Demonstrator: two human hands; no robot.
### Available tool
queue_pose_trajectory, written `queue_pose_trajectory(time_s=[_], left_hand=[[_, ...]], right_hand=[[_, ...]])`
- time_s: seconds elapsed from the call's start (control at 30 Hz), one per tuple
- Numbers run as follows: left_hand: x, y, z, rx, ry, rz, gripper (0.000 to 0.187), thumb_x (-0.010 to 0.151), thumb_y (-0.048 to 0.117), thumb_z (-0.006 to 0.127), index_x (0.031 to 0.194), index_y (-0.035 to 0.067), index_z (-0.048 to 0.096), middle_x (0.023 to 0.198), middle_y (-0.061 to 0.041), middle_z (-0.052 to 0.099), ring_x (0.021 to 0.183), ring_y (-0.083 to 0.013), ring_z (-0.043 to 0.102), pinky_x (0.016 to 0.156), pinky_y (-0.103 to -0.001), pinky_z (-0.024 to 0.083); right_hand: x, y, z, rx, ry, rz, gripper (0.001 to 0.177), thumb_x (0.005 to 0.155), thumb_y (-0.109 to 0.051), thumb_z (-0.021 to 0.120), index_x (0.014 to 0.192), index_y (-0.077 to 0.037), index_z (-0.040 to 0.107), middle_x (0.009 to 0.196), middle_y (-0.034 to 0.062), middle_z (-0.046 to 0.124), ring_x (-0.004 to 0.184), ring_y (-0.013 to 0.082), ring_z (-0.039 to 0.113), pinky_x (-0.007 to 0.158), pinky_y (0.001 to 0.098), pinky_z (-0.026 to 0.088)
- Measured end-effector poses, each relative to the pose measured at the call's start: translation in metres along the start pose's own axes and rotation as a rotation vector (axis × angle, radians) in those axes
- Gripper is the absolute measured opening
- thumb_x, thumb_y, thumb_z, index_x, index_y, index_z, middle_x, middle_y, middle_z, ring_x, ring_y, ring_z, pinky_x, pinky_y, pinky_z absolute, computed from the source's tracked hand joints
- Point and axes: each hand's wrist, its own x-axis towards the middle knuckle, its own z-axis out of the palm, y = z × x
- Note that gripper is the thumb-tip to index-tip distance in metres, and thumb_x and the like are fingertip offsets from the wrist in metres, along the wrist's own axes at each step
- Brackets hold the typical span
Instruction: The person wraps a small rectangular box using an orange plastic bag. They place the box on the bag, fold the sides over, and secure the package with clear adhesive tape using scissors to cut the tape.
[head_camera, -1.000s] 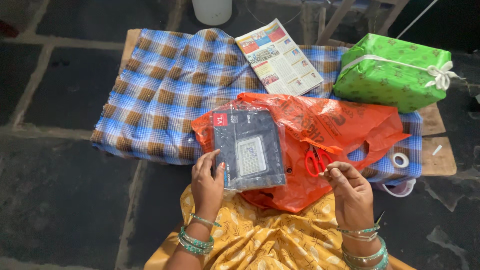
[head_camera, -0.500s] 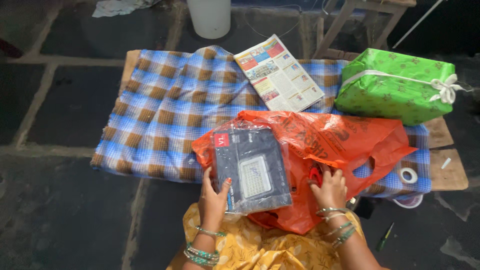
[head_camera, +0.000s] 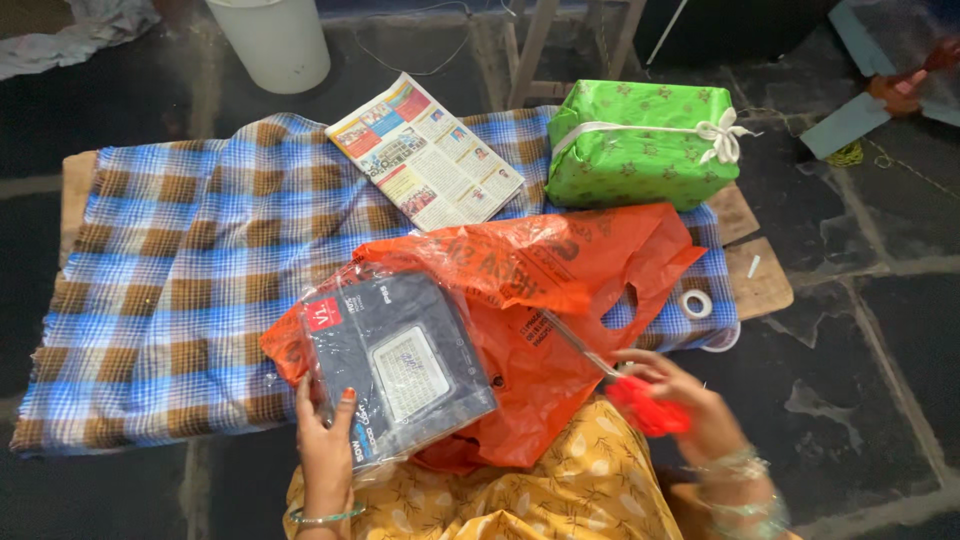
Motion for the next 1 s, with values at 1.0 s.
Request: queue_pose_trajectory(time_s=[1.0], left_hand=[[-0.046, 0.040, 0.021, -0.394, -0.259, 0.133, 0.083, 0.099, 0.038, 0.064, 0.169, 0.018, 0.024, 0.130, -0.013, 0.064, 0.101, -0.0215, 0.062, 0.084, -0.029, 0.052]], right_hand=[[0.037, 0.000, 0.089, 0.197, -0.075, -0.148, 0.042, 0.100, -0.019, 0.063, 0.137, -0.001, 0.058, 0.122, 0.0113, 0.066, 0.107, 0.0230, 0.066, 0.093, 0.0432, 0.053]])
